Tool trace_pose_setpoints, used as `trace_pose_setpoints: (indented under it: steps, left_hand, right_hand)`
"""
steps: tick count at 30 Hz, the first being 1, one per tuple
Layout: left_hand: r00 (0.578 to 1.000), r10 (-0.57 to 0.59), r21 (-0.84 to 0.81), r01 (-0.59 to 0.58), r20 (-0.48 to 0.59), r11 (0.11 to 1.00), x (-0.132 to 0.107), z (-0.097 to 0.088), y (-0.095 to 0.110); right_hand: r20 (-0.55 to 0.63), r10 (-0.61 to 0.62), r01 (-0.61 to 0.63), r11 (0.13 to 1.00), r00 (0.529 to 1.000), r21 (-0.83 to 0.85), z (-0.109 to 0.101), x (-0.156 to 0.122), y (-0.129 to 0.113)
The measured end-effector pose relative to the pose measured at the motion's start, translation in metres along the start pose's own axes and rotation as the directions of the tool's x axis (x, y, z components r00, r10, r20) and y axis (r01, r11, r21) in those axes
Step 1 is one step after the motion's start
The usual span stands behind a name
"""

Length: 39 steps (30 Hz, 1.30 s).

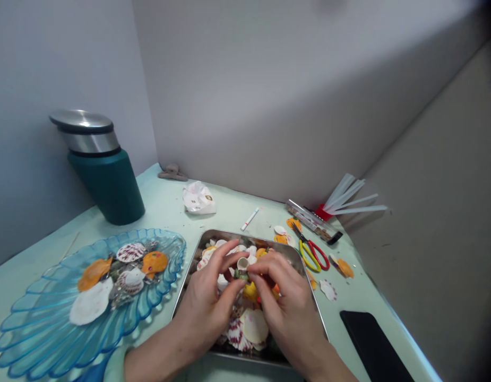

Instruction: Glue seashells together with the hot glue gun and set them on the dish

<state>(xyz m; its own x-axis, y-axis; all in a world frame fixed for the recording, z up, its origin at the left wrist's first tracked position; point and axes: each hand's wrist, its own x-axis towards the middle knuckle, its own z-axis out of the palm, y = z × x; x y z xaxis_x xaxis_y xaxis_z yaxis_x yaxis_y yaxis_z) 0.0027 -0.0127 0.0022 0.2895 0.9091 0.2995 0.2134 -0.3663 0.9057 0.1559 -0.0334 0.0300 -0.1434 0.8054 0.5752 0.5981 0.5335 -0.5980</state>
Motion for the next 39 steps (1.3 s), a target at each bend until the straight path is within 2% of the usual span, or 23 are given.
trace_pose_setpoints:
  steps: [10,13,16,20,22,27,32,39]
  left_hand:
    - [1.000,0.023,0.059,-0.022,-0.015,0.998,-0.001,0.001,-0.004]
    - [1.000,-0.010,-0.031,0.010,-0.016,0.999,0.000,0.001,-0.003]
    - [0.996,-0.088,-0.217,0.084,-0.009,0.973,0.002,0.001,-0.002]
    - [0.981,-0.191,-0.452,0.179,0.019,0.874,0.008,0.000,0.001]
    - [0.969,-0.243,-0.522,0.234,0.052,0.820,0.011,-0.001,0.004]
    - [0.957,-0.263,-0.607,0.280,0.119,0.744,0.013,-0.005,0.010]
    - [0.949,-0.275,-0.651,0.306,0.152,0.695,0.011,-0.006,0.012]
    - [0.943,-0.305,-0.671,0.313,0.134,0.673,0.012,-0.005,0.011]
  right_hand:
    - [0.009,-0.001,0.001,1.000,1.000,-0.005,0.003,-0.002,0.003]
    - [-0.002,-0.012,0.012,1.000,1.000,0.002,0.002,-0.002,0.003]
    - [-0.013,-0.017,0.017,1.000,1.000,0.002,0.001,-0.001,0.002]
    - [-0.050,0.046,-0.046,0.999,0.998,-0.005,0.000,0.000,0.002]
    - [-0.021,0.098,-0.098,0.995,0.995,0.012,-0.001,0.000,0.003]
    - [0.080,0.138,-0.141,0.989,0.987,0.038,0.001,-0.001,0.005]
    - [0.056,0.089,-0.091,0.995,0.994,0.036,0.004,-0.002,0.007]
    - [0.012,0.018,-0.018,1.000,1.000,-0.023,0.009,-0.006,0.009]
